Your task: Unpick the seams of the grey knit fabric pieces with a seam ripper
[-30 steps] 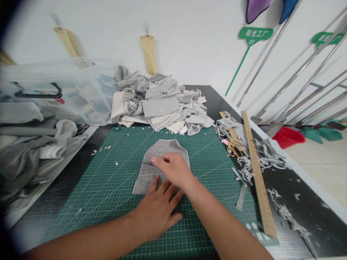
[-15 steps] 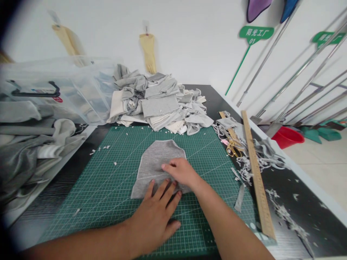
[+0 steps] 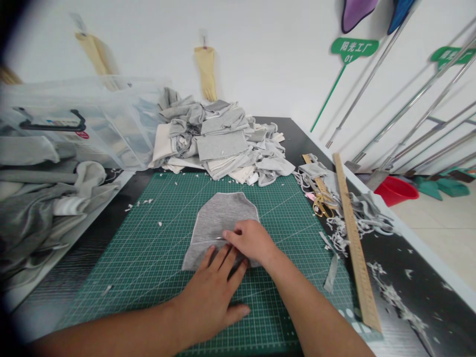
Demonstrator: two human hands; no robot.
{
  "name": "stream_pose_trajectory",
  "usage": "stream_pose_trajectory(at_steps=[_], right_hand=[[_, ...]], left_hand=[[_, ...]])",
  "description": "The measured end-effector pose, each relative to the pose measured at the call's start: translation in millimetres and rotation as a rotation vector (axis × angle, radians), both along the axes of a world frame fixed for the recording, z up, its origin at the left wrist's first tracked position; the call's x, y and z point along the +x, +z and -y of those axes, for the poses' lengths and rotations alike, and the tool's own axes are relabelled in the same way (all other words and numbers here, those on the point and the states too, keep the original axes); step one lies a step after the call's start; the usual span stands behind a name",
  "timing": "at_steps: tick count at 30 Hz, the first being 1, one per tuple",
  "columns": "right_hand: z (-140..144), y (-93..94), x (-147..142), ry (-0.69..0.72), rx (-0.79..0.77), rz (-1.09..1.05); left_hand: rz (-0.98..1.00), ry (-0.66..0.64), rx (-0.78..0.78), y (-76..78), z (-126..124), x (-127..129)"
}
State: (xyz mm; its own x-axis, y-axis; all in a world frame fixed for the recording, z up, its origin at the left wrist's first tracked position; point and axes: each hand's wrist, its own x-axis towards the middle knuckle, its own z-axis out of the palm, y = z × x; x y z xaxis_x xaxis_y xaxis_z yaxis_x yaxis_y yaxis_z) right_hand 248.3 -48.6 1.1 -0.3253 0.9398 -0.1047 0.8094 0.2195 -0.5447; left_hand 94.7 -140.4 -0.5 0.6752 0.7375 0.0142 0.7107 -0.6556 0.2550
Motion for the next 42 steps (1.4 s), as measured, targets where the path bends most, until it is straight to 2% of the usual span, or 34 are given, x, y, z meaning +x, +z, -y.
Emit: stream_pose_trajectory(at_steps=[42], right_hand=[[-0.1, -0.8, 0.3, 0.028, 0.019, 0.082]], left_hand=[[-0.045, -0.025, 0.033, 0.6, -1.1, 1.6]])
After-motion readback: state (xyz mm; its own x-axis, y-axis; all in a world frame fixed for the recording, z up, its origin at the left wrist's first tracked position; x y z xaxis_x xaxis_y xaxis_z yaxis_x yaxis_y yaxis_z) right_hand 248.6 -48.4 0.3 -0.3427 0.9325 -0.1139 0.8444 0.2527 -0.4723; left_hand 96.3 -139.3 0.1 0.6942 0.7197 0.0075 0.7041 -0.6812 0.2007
